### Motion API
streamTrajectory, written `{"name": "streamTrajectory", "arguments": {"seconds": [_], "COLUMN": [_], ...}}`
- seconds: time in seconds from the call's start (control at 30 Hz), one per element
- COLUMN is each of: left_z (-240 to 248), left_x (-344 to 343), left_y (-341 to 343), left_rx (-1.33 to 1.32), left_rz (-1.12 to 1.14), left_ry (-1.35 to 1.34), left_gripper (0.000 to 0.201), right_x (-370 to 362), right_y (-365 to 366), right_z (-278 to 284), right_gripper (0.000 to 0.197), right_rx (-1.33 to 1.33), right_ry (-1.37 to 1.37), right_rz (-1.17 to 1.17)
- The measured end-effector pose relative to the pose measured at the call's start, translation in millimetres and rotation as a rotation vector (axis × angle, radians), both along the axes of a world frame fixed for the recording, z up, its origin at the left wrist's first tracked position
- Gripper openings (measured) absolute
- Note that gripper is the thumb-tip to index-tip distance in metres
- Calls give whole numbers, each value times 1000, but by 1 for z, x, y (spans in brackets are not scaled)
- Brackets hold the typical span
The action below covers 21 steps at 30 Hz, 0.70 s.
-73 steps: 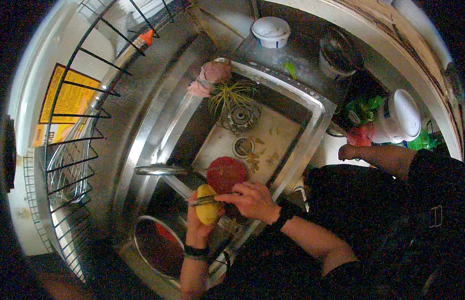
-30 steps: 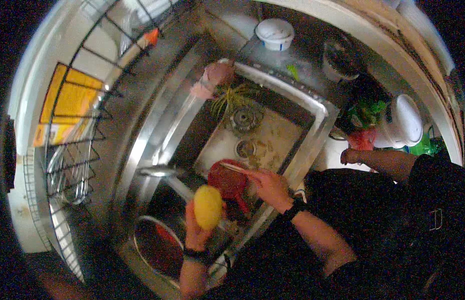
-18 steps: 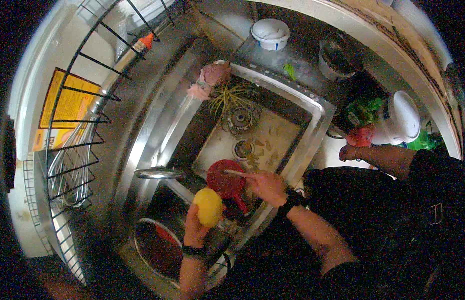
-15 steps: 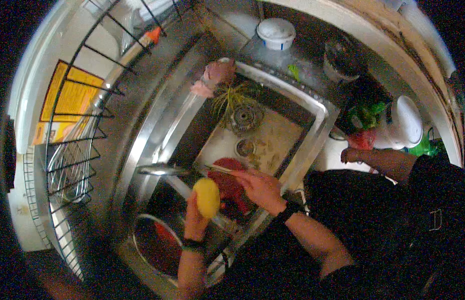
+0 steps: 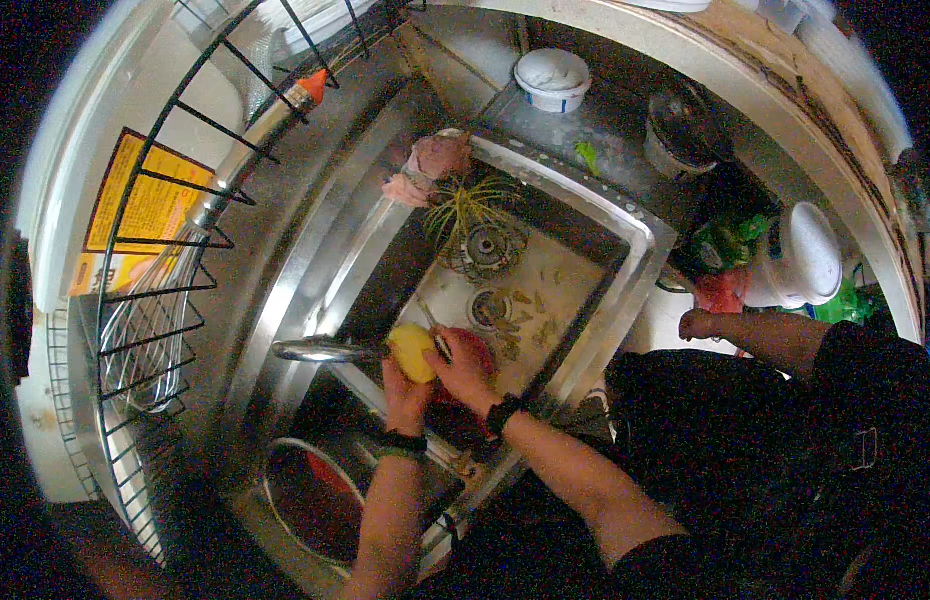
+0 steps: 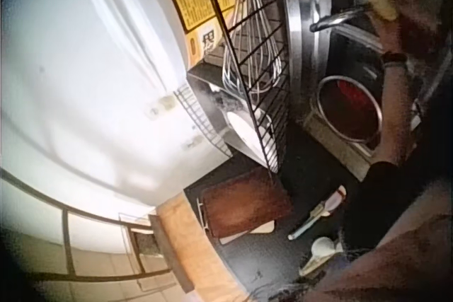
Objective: Peeling potatoes with a manual peeler over a sink in a kitchen environment.
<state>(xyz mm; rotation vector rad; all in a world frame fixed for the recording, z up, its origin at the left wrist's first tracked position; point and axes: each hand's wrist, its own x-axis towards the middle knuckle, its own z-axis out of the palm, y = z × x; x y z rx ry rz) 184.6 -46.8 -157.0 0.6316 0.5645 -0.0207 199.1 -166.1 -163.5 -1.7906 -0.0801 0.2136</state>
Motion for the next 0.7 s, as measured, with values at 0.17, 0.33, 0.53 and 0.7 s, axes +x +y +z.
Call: {"name": "streamTrajectory", "arguments": {"seconds": [0.17, 0.33, 0.53, 0.7], "left_z": [-9, -18, 27, 4], "left_x": [-1, 1, 33, 31], "left_y": [6, 15, -24, 21], "left_rx": [84, 585, 1109, 1642], "left_rz": [126, 96, -55, -244], "left_ry": [-43, 9, 108, -52], "left_gripper": [39, 37, 34, 36], "right_x": [-2, 23, 31, 21], "right_y": [25, 32, 31, 35], "right_z": [4, 32, 16, 44], "right_gripper": [59, 63, 56, 62], "right_rx": [241, 256, -61, -205], "right_ry": [257, 487, 111, 122], "right_rz": [22, 73, -189, -131]}}
